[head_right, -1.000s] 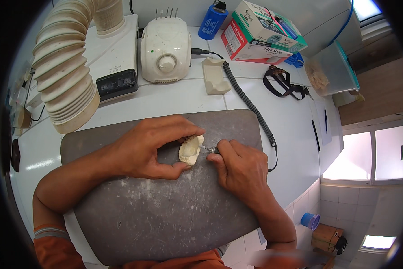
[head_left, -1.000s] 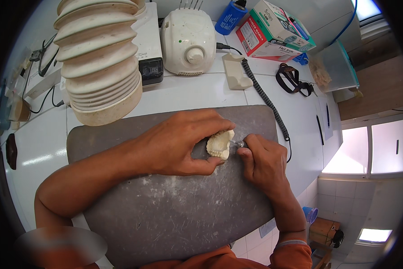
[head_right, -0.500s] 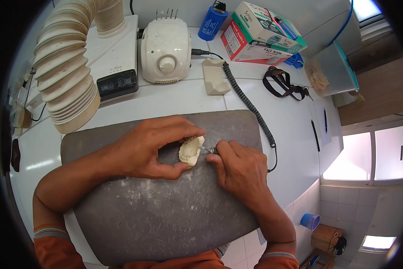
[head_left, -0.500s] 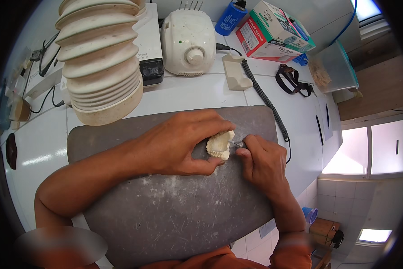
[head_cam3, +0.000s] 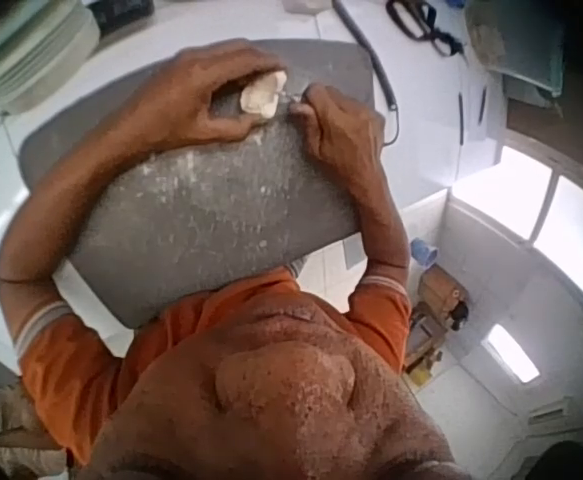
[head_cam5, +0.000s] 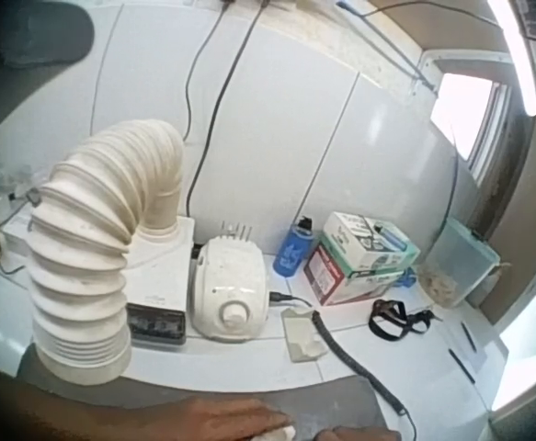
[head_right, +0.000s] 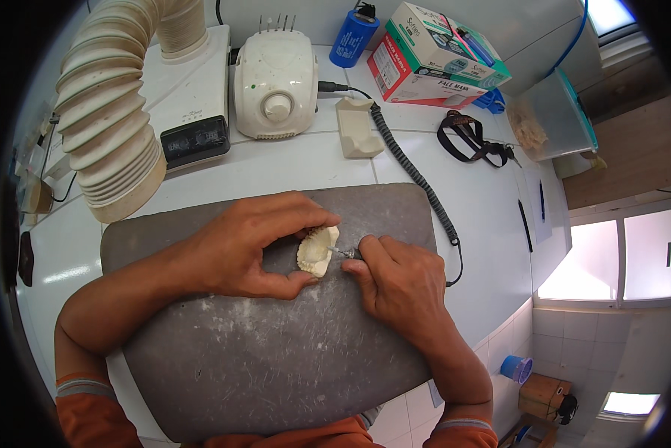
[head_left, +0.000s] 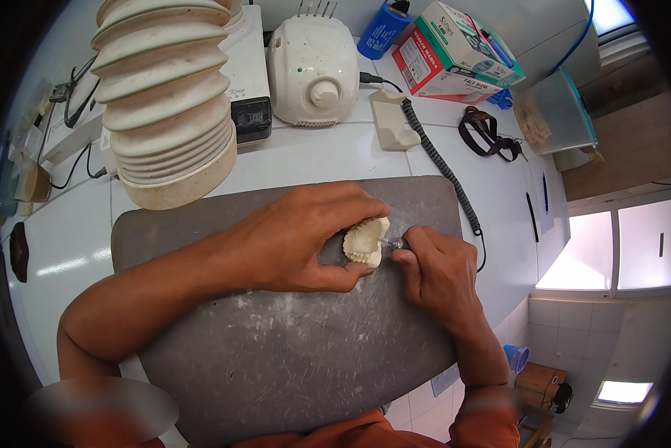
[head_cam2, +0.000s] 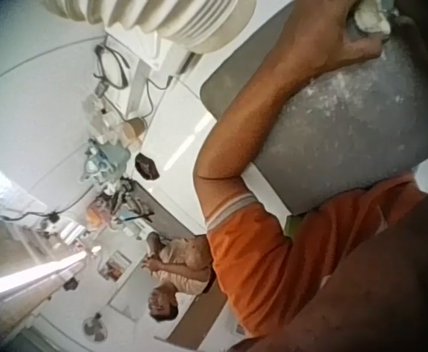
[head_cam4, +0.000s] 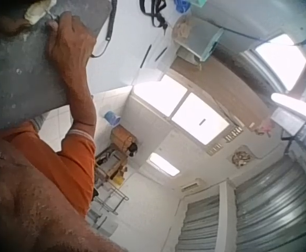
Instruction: Trimming excess plaster from a dental model using a hand tool.
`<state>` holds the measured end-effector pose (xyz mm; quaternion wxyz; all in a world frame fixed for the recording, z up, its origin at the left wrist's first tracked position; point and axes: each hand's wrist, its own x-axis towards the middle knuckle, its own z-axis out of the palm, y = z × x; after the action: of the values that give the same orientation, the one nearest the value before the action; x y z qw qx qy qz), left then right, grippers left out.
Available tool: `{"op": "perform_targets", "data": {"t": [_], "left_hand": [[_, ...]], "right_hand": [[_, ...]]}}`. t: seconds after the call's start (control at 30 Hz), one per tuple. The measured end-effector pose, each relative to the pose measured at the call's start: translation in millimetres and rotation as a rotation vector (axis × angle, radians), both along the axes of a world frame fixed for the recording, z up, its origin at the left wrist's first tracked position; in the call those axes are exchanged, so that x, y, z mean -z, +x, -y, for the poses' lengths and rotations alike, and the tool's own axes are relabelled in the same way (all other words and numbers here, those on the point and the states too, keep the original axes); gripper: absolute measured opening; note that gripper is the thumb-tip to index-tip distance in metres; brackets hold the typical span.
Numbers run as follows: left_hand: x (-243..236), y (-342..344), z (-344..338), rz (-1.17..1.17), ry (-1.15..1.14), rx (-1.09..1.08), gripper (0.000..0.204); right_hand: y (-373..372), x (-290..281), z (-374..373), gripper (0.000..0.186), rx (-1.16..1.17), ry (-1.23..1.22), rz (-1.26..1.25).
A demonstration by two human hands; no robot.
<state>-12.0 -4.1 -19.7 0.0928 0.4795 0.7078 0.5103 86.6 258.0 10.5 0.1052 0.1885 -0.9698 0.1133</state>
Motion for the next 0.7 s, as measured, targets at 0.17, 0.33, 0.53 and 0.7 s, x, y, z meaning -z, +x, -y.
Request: {"op": "perform_targets", "data": {"t": [0.17, 0.33, 0.53, 0.7], "left_hand": [[-1.6, 0.1, 0.8, 0.006, -0.014, 0.003, 0.073], [-1.2, 0.1, 1.0, 0.011, -0.013, 0.006, 0.073], [-1.8, 0.9, 1.0, 0.018, -0.009, 0.006, 0.072], [-3.5, 0.3, 0.7, 0.016, -0.023, -0.002, 0.072]], "right_hand": [[0.1, 0.0, 0.3, 0.038, 0.001, 0.006, 0.002], [-1.4, 1.1, -1.9, 0.039, -0.020, 0.008, 0.008], [-0.8, 0.5, -4.1, 0.039, -0.047, 0.005, 0.022], [0.0, 0.9, -0.3, 0.040, -0.003, 0.006, -0.001]]}}
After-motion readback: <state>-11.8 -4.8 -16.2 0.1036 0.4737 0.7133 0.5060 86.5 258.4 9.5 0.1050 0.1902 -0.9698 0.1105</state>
